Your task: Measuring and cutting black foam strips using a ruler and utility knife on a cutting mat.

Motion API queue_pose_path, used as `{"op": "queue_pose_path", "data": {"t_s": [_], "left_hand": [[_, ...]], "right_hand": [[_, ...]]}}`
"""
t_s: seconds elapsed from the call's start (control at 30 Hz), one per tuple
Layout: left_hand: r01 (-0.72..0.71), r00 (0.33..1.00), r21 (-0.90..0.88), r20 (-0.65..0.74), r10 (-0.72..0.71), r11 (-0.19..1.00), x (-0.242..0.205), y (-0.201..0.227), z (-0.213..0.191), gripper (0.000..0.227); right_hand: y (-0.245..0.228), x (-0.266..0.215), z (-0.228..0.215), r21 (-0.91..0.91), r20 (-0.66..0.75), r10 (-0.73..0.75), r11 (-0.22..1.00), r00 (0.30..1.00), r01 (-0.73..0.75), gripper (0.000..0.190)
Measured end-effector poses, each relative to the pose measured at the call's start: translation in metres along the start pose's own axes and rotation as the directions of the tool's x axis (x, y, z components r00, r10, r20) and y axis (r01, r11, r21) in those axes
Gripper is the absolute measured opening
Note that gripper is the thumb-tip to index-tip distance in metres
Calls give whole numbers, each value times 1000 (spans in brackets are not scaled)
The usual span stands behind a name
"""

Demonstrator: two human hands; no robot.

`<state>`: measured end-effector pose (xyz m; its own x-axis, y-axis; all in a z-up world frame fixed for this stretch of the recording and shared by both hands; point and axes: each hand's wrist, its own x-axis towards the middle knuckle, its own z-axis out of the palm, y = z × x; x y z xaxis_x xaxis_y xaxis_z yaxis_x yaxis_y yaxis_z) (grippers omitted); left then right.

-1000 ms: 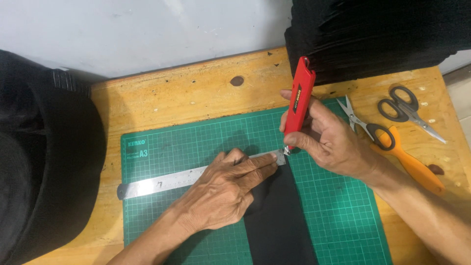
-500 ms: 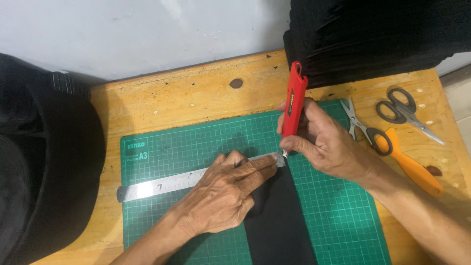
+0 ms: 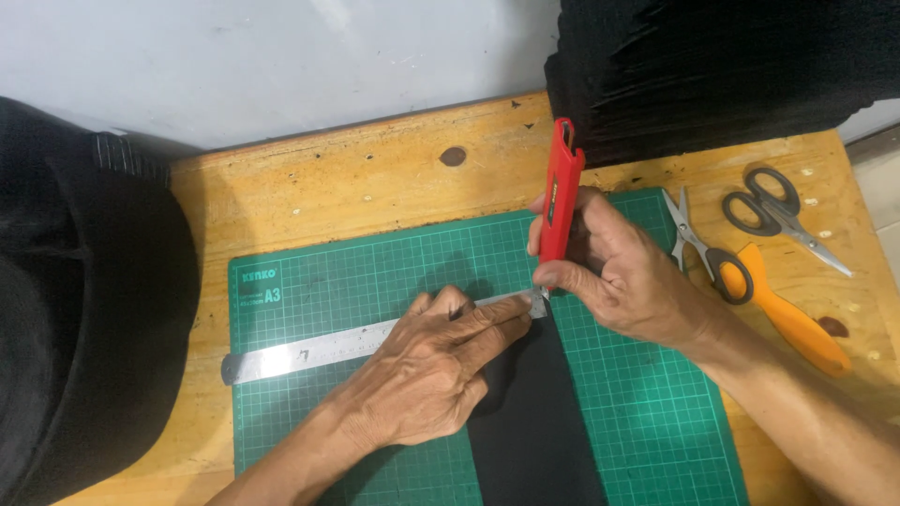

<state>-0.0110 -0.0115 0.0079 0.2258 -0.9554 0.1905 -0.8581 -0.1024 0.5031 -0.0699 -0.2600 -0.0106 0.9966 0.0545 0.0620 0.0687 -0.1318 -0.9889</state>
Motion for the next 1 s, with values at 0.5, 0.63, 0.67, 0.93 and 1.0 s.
{"op": "queue_pose_path", "data": {"t_s": [0.5, 0.63, 0.67, 0.93, 1.0], "left_hand": [[15, 1000, 33, 16, -15, 999, -1, 1, 1, 60], [13, 1000, 23, 23, -13, 1000, -1, 3, 0, 58], [15, 1000, 26, 27, -16, 1000, 0, 2, 0, 58], [1, 1000, -12, 3, -1, 1000, -2, -1, 0, 59], [-1, 1000, -12, 9, 1, 1000, -2, -1, 1, 59]], "right_hand": [[-2, 1, 1, -61, -58, -16, 998, 998, 13, 51], [0, 2, -3, -110, -92, -141, 985, 986, 131, 44], [1, 3, -5, -60, -113, -172, 984, 979, 166, 40], [-1, -3, -4, 38, -48, -76, 996, 996, 78, 46], [-1, -3, -4, 50, -37, -82, 995, 996, 84, 45]]}}
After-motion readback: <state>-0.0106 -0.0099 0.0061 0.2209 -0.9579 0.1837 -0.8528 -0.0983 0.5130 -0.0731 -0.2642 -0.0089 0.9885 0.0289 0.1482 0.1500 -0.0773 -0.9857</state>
